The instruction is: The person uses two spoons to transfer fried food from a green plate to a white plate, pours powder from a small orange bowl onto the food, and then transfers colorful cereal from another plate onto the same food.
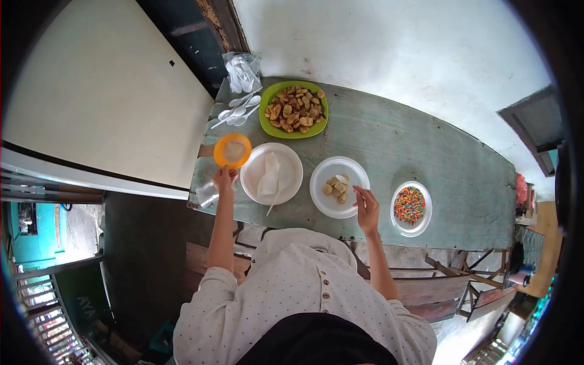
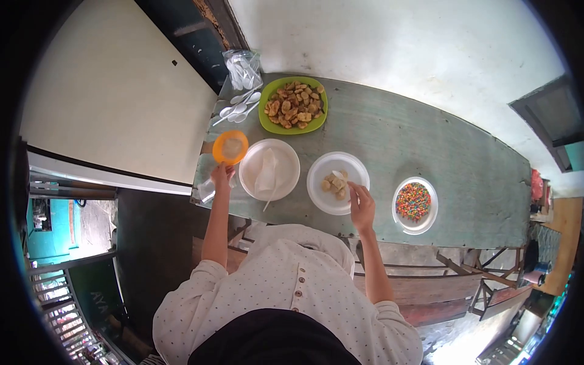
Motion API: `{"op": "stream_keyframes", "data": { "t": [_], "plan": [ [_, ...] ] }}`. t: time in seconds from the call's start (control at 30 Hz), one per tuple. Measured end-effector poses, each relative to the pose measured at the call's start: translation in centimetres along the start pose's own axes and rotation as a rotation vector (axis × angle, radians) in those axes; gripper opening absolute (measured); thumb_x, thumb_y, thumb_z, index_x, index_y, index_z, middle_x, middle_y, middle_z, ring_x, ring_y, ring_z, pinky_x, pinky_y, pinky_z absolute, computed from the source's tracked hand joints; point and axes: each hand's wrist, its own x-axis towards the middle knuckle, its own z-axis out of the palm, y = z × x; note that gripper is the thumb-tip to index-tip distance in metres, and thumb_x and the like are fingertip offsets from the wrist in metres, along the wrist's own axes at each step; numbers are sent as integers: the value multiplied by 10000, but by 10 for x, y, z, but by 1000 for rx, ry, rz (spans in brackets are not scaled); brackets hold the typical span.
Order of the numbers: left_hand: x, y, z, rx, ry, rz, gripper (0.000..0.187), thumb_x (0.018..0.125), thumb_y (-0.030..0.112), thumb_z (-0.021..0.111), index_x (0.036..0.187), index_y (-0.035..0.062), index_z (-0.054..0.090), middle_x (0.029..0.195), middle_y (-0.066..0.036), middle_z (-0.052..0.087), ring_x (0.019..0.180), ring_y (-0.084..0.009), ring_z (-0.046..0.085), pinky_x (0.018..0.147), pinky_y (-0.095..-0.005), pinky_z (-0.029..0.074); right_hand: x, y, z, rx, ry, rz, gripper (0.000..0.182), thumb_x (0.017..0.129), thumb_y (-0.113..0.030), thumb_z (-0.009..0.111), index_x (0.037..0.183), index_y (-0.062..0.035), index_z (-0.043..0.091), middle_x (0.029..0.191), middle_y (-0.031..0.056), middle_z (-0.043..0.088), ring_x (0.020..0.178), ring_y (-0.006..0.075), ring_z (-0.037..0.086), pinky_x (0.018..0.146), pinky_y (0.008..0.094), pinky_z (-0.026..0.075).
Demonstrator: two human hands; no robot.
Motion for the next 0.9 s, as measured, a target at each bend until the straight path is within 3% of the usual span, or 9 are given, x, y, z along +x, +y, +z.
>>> {"op": "stream_keyframes", "data": {
  "t": [0.07,0.13,0.4,0.53,0.6,0.67,0.73,0.8,0.9],
  "plan": [
    [30,-4,-9,22,50,-3,163,829,160,590,840,0,560,735,-93,625,626,-171,630,564,-268,559,-3,1,2,20,17,36,224,923,-77,470,1077,2,612,968,129,614,720,147,605,574,241,498],
    [46,-2,-10,-39,64,-39,136,827,129,594,783,12,542,700,-77,606,589,-146,609,545,-288,563,-10,0,7,24,117,51,212,909,-82,478,1061,-31,618,935,122,619,609,182,595,553,284,475],
    [75,-28,-19,44,-33,-157,148,834,128,584,814,-15,552,696,-77,599,576,-150,606,505,-267,545,-35,2,18,-158,160,129,218,917,-103,476,1069,-46,622,956,128,617,657,207,613,548,289,504],
    [46,-21,-26,89,-101,-226,140,834,131,585,874,-3,575,716,-75,607,561,-154,607,431,-252,492,-40,-5,27,-138,230,150,224,919,-99,470,1072,-32,620,965,122,619,704,193,620,537,281,521],
    [8,-11,-26,245,-104,-144,164,827,159,603,912,19,593,758,-78,617,592,-181,614,449,-283,468,-40,-9,31,-151,292,140,226,919,-97,471,1073,-20,619,969,121,618,709,179,617,522,270,521],
    [-11,-37,-39,672,-131,440,218,792,161,624,975,50,586,801,-77,591,672,-226,606,573,-327,483,-43,-8,35,-163,304,126,228,918,-85,464,1071,-12,617,972,124,616,720,179,615,523,266,521],
    [-65,-14,-37,901,-395,745,322,752,152,633,1055,70,564,889,-85,539,815,-255,564,690,-345,467,-46,-15,41,-168,363,134,228,917,-77,462,1069,-10,618,972,123,616,721,180,615,524,265,520],
    [-85,-13,-37,1106,-689,1077,400,720,125,639,1109,127,546,963,-79,493,896,-260,515,709,-359,456,-48,-18,46,-173,429,145,228,915,-70,460,1067,-8,618,972,122,617,722,180,614,525,264,520],
    [-90,-28,-27,1066,-961,1256,380,727,107,633,1097,164,569,1014,-74,476,917,-248,494,703,-363,439,-57,-20,51,-144,459,191,229,907,-62,468,1074,-3,613,967,127,615,717,168,609,529,257,517]
  ]
}}
